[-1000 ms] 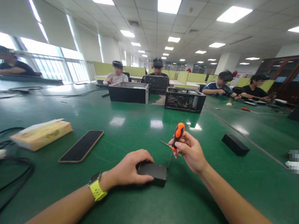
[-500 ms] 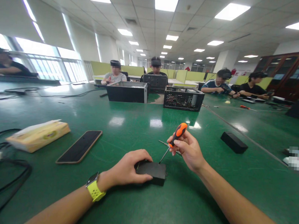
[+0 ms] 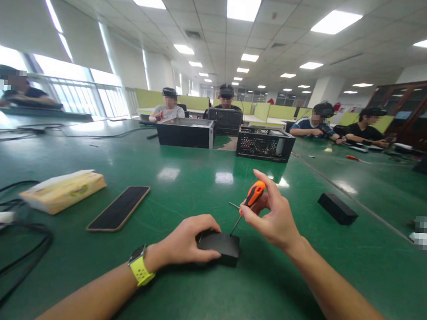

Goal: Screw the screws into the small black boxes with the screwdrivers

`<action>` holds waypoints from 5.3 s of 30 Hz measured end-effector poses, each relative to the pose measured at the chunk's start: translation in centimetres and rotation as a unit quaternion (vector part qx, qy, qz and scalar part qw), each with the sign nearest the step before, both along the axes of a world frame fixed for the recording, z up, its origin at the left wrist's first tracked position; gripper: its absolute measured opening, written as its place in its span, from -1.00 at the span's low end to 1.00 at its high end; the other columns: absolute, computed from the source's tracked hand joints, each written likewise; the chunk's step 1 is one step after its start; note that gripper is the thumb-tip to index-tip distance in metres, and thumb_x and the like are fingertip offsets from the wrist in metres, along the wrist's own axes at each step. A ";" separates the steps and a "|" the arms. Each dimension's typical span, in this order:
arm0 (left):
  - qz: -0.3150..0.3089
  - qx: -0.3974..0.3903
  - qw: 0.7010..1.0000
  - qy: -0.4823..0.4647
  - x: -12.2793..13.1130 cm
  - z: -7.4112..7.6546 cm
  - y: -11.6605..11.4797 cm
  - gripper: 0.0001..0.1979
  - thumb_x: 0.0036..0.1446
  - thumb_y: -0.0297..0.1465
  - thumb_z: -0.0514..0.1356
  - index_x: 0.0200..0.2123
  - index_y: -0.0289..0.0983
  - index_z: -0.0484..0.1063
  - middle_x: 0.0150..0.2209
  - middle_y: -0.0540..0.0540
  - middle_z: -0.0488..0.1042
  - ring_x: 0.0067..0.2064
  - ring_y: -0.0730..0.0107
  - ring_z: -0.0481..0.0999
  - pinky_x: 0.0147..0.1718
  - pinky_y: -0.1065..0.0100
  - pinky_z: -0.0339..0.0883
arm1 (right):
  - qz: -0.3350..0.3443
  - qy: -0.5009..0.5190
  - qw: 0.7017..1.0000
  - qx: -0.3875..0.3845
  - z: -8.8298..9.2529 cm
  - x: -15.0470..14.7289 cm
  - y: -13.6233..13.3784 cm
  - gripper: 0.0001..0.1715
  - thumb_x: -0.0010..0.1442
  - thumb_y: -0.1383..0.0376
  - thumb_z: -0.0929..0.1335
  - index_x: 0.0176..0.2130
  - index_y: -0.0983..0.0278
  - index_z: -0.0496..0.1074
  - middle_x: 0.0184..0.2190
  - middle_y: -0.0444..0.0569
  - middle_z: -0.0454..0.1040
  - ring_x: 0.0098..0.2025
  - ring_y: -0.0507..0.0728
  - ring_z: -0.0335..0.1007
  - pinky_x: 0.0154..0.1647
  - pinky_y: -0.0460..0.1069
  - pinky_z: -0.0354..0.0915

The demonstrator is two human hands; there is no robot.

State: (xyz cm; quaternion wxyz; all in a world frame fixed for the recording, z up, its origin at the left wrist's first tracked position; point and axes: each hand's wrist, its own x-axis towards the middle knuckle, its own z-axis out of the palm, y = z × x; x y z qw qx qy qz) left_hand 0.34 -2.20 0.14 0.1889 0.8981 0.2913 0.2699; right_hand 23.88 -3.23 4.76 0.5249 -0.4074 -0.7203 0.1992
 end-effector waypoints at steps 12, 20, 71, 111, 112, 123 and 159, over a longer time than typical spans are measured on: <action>0.007 -0.002 1.000 0.003 -0.2 0.2 -0.1 -0.61 -0.02 -0.15 0.31 -0.18 -0.26 0.44 -0.22 -0.09 0.49 -0.20 0.25 0.46 -0.23 0.34 0.31 | -0.160 -0.357 0.915 0.104 8.6 0.0 1.3 -0.38 0.26 -0.06 0.22 -0.62 0.24 0.42 -0.74 -0.15 0.25 -0.66 0.01 0.15 -0.63 -0.08 -0.03; 0.008 -0.006 1.000 0.003 0.0 0.1 0.1 -0.62 -0.01 -0.15 0.31 -0.17 -0.25 0.43 -0.21 -0.10 0.49 -0.19 0.24 0.46 -0.22 0.33 0.31 | -0.131 -0.342 0.928 0.074 8.5 -0.6 2.0 -0.43 0.19 -0.08 0.29 -0.62 0.25 0.42 -0.73 -0.16 0.30 -0.68 -0.02 0.14 -0.66 -0.09 -0.04; 0.001 0.000 1.000 0.012 0.3 0.1 0.1 -0.65 0.01 -0.22 0.30 -0.16 -0.27 0.42 -0.24 -0.08 0.47 -0.23 0.28 0.45 -0.24 0.34 0.29 | -0.007 -0.178 0.984 0.003 8.3 -1.0 1.0 -0.82 0.06 0.25 0.39 -0.29 0.26 0.55 -0.38 -0.08 0.59 -0.38 0.12 0.51 -0.41 -0.06 0.39; 0.066 0.021 0.997 0.012 0.3 -0.3 1.3 -0.61 0.07 -0.15 0.27 -0.09 -0.23 0.42 -0.17 -0.11 0.47 -0.14 0.20 0.42 -0.10 0.23 0.29 | 0.056 -0.098 0.993 -0.037 6.7 -1.6 3.6 -0.59 0.08 0.18 0.42 -0.09 0.33 0.51 -0.39 -0.03 0.60 -0.41 0.12 0.50 -0.38 -0.01 0.40; 0.064 0.020 0.998 0.012 0.2 -0.3 1.4 -0.61 0.06 -0.17 0.28 -0.09 -0.24 0.42 -0.17 -0.11 0.47 -0.14 0.19 0.42 -0.10 0.23 0.28 | 0.057 -0.097 0.993 -0.038 6.6 -1.6 3.8 -0.59 0.10 0.20 0.41 -0.06 0.33 0.50 -0.37 -0.03 0.60 -0.41 0.12 0.50 -0.37 -0.01 0.40; 0.065 -0.019 0.997 -0.034 0.7 -0.5 1.4 -0.63 0.05 -0.22 0.30 -0.10 -0.25 0.41 -0.17 -0.09 0.47 -0.14 0.25 0.43 -0.13 0.27 0.28 | 0.046 -0.099 0.994 -0.012 6.6 -1.3 4.0 -0.67 0.12 0.18 0.39 -0.15 0.32 0.51 -0.42 -0.08 0.56 -0.47 0.05 0.45 -0.42 -0.07 0.32; 0.086 -0.023 0.996 -0.027 0.3 1.5 1.7 -0.56 -0.05 -0.15 0.35 -0.11 -0.21 0.44 -0.15 -0.13 0.49 -0.11 0.15 0.43 -0.09 0.17 0.30 | 0.099 -0.146 0.984 -0.039 9.3 -1.7 3.5 -0.70 0.16 0.28 0.36 -0.08 0.21 0.50 -0.20 -0.02 0.54 -0.26 0.11 0.50 -0.33 -0.04 0.42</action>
